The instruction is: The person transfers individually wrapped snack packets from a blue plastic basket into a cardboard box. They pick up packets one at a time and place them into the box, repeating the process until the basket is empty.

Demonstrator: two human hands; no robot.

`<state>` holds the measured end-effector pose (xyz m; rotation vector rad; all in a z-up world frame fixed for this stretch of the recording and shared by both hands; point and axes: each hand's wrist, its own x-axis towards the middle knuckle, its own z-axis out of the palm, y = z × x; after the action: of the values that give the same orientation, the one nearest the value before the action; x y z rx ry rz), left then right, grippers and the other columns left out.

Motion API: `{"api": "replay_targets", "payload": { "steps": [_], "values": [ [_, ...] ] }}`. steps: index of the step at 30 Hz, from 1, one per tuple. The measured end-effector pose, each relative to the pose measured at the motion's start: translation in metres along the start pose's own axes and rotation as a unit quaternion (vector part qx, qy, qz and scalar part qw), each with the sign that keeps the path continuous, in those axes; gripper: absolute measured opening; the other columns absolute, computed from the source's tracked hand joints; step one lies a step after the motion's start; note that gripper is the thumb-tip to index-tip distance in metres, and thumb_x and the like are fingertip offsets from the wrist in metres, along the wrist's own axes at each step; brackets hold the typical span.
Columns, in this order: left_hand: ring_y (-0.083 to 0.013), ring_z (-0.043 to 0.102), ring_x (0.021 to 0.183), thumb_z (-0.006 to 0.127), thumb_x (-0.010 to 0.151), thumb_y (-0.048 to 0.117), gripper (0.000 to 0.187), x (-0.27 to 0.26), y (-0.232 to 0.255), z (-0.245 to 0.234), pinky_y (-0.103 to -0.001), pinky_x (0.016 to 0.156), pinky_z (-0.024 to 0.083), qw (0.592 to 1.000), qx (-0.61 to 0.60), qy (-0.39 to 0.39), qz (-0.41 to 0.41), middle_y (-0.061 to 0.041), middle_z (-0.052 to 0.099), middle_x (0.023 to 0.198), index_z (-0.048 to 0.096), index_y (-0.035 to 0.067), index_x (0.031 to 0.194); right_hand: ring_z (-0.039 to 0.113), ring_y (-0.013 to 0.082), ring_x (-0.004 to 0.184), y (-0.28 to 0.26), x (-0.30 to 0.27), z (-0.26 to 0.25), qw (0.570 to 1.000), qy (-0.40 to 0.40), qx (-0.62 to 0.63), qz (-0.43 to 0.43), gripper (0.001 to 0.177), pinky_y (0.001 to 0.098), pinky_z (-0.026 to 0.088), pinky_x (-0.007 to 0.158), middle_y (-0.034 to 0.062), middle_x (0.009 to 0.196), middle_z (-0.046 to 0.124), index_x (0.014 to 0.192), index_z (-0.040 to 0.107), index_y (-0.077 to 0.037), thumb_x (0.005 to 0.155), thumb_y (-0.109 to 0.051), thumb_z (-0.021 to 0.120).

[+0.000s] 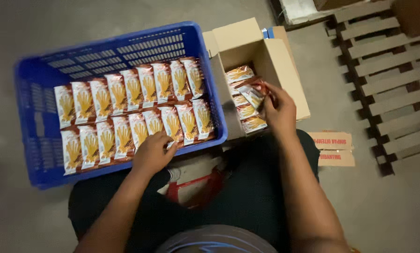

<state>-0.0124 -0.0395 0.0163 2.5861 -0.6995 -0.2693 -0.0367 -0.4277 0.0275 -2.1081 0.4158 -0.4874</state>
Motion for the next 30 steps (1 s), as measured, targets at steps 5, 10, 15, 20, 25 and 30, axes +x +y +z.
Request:
{"api": "replay_targets", "payload": {
  "steps": [5,10,15,20,25,30],
  "values": [
    [-0.0386,0.071,0.087,0.06,0.095,0.036,0.024,0.009,-0.004,0.006,-0.051,0.078,0.056,0.996,0.04,-0.075,-0.014,-0.01,0.07,0.083,0.075,0.017,0.093,0.067,0.0355,0.103,0.042,0.054,0.022,0.919,-0.135,-0.366,-0.049,0.036,0.0572,0.048,0.094,-0.0009,0.107,0.07,0.124,0.072,-0.044,0.092,-0.029,0.069],
    [-0.0402,0.071,0.09,0.062,0.094,0.033,0.021,0.012,-0.004,-0.002,-0.051,0.08,0.055,0.993,-0.009,-0.118,-0.026,-0.012,0.071,0.083,0.073,0.016,0.093,0.062,0.0331,0.114,0.092,0.08,0.076,0.872,-0.235,-0.423,-0.075,0.025,0.0676,0.033,0.107,-0.003,0.115,0.069,0.116,0.075,-0.042,0.095,-0.031,0.068],
    [-0.0321,0.073,0.083,0.064,0.095,0.034,0.017,0.01,-0.012,0.01,-0.044,0.077,0.057,0.996,-0.022,-0.078,-0.024,-0.006,0.07,0.076,0.071,0.02,0.089,0.053,0.0425,0.125,0.101,0.079,0.096,0.865,-0.31,-0.394,-0.016,0.028,0.0766,0.022,0.112,0.0075,0.111,0.071,0.115,0.078,-0.033,0.092,-0.019,0.071],
    [-0.0259,0.071,0.085,0.062,0.093,0.034,0.016,0.011,-0.006,0.003,-0.039,0.077,0.053,0.99,-0.038,-0.114,-0.08,-0.001,0.07,0.079,0.07,0.022,0.087,0.041,0.0438,0.134,0.12,0.087,0.112,0.856,-0.365,-0.365,0.02,0.031,0.0801,0.021,0.109,0.0042,0.126,0.063,0.116,0.074,-0.035,0.094,-0.018,0.061],
    [-0.0193,0.071,0.09,0.06,0.091,0.032,0.017,0.016,0.003,-0.002,-0.036,0.079,0.051,0.973,-0.039,-0.165,-0.153,0.005,0.074,0.085,0.073,0.022,0.091,-0.002,0.0626,0.152,0.073,0.086,0.112,0.811,-0.456,-0.319,0.18,0.045,0.0734,0.004,0.122,0.0247,0.171,-0.007,0.142,0.052,-0.032,0.099,-0.019,0.053],
    [-0.0171,0.071,0.09,0.061,0.087,0.035,0.021,0.013,0.0,0.0,-0.036,0.078,0.053,0.965,-0.031,-0.177,-0.191,0.005,0.076,0.089,0.076,0.025,0.098,-0.006,0.0476,0.157,0.062,0.085,0.126,0.785,-0.401,-0.369,0.296,0.111,0.0675,0.011,0.122,0.0217,0.171,-0.017,0.167,-0.007,-0.02,0.092,-0.058,0.065]
  ]
}}
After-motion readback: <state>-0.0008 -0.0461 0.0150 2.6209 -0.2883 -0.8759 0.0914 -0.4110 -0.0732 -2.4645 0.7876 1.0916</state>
